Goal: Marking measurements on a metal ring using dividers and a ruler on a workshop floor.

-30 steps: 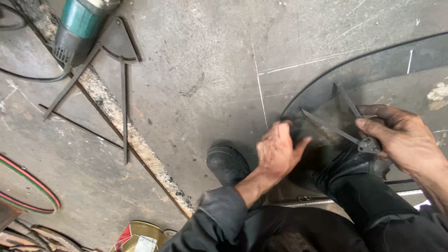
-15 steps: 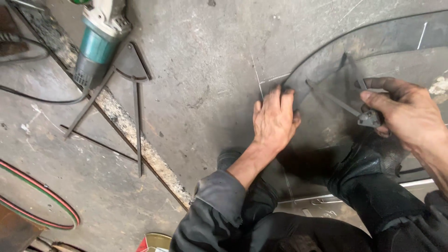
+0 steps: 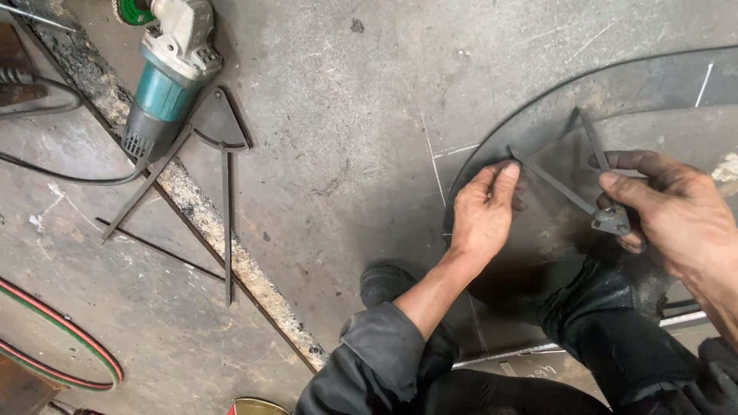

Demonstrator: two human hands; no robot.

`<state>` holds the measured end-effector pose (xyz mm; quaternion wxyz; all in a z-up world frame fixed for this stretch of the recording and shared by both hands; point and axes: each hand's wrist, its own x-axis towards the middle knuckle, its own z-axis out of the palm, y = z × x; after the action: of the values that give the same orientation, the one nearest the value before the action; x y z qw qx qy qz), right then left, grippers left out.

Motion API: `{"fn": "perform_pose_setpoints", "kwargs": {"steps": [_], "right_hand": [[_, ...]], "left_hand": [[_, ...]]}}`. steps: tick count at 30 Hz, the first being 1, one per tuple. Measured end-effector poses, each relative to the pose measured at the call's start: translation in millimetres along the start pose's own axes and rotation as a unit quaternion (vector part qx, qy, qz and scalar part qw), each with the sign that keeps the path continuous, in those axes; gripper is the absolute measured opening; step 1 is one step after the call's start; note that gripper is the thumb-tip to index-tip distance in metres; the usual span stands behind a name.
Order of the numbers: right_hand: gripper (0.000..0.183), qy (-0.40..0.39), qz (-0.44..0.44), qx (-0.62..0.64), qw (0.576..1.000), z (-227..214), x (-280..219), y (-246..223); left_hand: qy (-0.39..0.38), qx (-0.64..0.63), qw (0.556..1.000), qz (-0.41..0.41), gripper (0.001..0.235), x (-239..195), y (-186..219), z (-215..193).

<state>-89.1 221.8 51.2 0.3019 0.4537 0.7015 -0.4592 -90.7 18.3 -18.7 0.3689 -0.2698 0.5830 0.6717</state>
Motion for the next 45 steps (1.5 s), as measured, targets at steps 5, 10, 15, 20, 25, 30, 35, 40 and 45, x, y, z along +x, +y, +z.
{"fn": "perform_pose_setpoints", "kwargs": {"steps": [5,10,15,20,25,30,35,40,45], "right_hand": [[0.037,0.003,0.020,0.001,1.000,5,-6,-11],[0.037,0.004,0.012,-0.016,1.000,-2,1,5],[0.036,0.007,0.011,-0.050,0.999,-2,2,3],[0.038,0.009,0.003,-0.097,0.995,-10,6,6],[0.041,0.000,-0.009,-0.091,0.996,-12,7,5],[0.042,-0.027,-0.012,-0.077,0.997,-24,17,19],[0.041,-0.043,-0.039,-0.042,0.997,-25,18,28],[0.040,-0.026,-0.054,-0.158,0.986,-5,-3,16],[0.040,-0.043,-0.003,-0.264,0.964,16,-14,-4]], "left_hand": [[-0.024,-0.127,0.991,-0.028,0.036,5,-13,8],[-0.021,-0.148,0.987,-0.050,0.035,5,-6,9],[-0.017,-0.146,0.987,-0.061,0.035,4,-5,7],[-0.024,-0.171,0.983,-0.067,0.034,8,-15,11],[-0.020,-0.192,0.979,-0.058,0.032,9,-20,14],[-0.013,-0.219,0.974,-0.052,0.030,12,-35,22],[-0.017,-0.254,0.965,-0.064,0.029,6,-35,23],[-0.021,-0.256,0.963,-0.081,0.024,-20,-44,-2],[-0.003,-0.227,0.970,-0.090,0.026,-32,-66,-14]]}}
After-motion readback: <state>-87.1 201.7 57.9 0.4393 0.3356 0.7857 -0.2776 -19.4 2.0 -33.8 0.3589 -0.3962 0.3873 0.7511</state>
